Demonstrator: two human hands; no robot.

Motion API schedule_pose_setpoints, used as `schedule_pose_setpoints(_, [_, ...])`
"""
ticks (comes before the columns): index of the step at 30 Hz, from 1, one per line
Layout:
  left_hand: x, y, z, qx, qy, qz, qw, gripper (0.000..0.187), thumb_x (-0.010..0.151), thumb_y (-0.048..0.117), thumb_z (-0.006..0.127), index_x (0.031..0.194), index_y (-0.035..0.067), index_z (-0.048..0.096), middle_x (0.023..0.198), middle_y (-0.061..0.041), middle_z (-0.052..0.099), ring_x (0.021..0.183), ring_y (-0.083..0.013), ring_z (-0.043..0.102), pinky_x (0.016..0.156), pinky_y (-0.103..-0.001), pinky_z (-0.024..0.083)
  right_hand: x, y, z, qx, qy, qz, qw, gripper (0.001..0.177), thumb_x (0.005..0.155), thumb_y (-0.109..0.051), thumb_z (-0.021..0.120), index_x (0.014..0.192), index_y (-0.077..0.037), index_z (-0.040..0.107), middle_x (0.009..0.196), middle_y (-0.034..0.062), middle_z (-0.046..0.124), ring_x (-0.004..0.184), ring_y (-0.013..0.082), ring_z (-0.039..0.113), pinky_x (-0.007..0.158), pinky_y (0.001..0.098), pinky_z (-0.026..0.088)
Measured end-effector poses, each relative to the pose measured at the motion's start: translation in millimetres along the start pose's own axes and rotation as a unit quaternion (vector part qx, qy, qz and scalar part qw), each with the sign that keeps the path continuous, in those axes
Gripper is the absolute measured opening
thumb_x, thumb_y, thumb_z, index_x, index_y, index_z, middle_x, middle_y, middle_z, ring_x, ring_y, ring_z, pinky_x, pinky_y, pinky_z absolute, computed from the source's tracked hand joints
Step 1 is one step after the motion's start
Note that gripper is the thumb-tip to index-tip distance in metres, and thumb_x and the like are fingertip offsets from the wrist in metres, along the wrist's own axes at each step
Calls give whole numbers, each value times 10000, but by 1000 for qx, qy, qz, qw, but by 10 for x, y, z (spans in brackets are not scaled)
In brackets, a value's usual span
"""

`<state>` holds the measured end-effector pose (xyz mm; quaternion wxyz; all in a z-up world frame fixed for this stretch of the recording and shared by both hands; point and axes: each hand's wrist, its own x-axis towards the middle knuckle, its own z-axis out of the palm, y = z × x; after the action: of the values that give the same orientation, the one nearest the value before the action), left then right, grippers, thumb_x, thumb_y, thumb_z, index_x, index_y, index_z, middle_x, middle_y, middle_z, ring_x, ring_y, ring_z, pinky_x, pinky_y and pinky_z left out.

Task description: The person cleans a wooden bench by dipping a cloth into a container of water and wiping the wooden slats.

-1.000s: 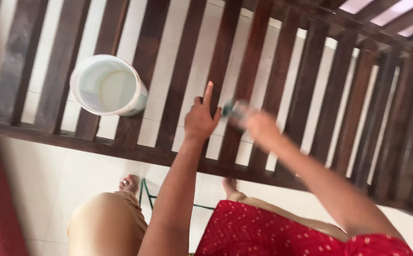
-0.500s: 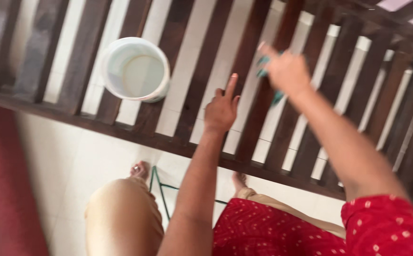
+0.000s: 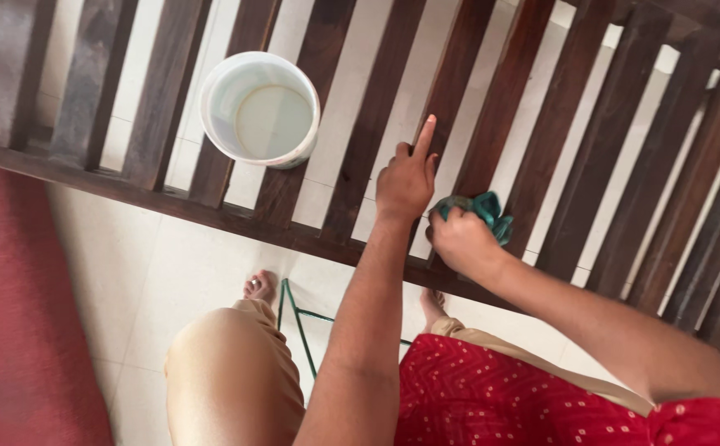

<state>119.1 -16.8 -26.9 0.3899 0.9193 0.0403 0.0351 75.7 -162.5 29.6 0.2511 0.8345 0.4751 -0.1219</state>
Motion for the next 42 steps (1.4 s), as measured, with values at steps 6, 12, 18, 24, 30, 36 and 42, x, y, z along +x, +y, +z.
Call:
schedule_pose_setpoints(6, [17, -8, 4, 12, -19, -15, 1000, 608, 1051, 355, 514, 1606, 364, 266, 1025, -169, 618, 766, -349, 678, 663, -496, 570, -340, 525, -131, 377, 262, 179, 870, 390, 820, -3, 566, 1101, -183, 767, 1247, 70, 721, 1056, 293, 714, 884, 392, 578])
schedule_pose_setpoints(12, [16, 26, -10, 31, -47, -23, 998, 620, 1057, 366, 501, 1616, 359, 233, 1032, -157, 616, 785, -339, 680, 668, -491, 576, -1, 984, 361, 523, 191, 503, 661, 566, 885, -29, 559, 1411, -226, 632, 1164, 173, 703, 939, 316, 728, 857, 410, 541])
schedule_pose_setpoints(18, [25, 10, 14, 37, -26, -6, 999, 639, 1047, 367, 517, 1617, 352, 227, 1017, -151, 615, 783, -334, 678, 665, -492, 573, -456, 81, 680, 515, 33, 465, 720, 397, 919, -113, 641, 1314, -88, 650, 1137, 256, 709, 1049, 415, 690, 914, 483, 545])
schedule_pose_setpoints(24, [-4, -15, 18, 25, -6, 3, 1000, 619, 1073, 352, 514, 1622, 348, 227, 1025, -151, 610, 759, -321, 674, 639, -472, 574, -1123, -165, -236, 575, 27, 404, 711, 471, 901, -115, 599, 1354, -230, 654, 1207, 169, 738, 1025, 317, 739, 901, 427, 568])
schedule_pose_setpoints(30, [33, -18, 24, 18, -5, 6, 1000, 629, 1060, 350, 521, 1621, 350, 236, 1003, -150, 611, 762, -330, 676, 644, -475, 574, -1697, 44, -833, 297, 151, 435, 836, 516, 924, -48, 654, 1382, -282, 692, 1203, 37, 752, 818, 177, 699, 707, 327, 585])
schedule_pose_setpoints(36, [14, -2, 31, 59, 10, 21, 998, 681, 1020, 467, 539, 1600, 322, 211, 1015, -186, 616, 753, -359, 678, 612, -490, 569, -1552, -428, -92, 133, -84, 262, 952, 1010, 729, 135, 570, 1565, -381, 334, 1560, 71, 420, 981, 260, 658, 752, 354, 627])
schedule_pose_setpoints(42, [10, -3, -7, 24, -37, 7, 999, 665, 1055, 468, 513, 1621, 309, 203, 1050, -174, 618, 729, -345, 680, 603, -484, 572, -1282, 187, 289, 235, -58, 400, 884, 722, 934, -16, 536, 1607, -195, 347, 1407, 256, 489, 1014, 401, 637, 766, 444, 585])
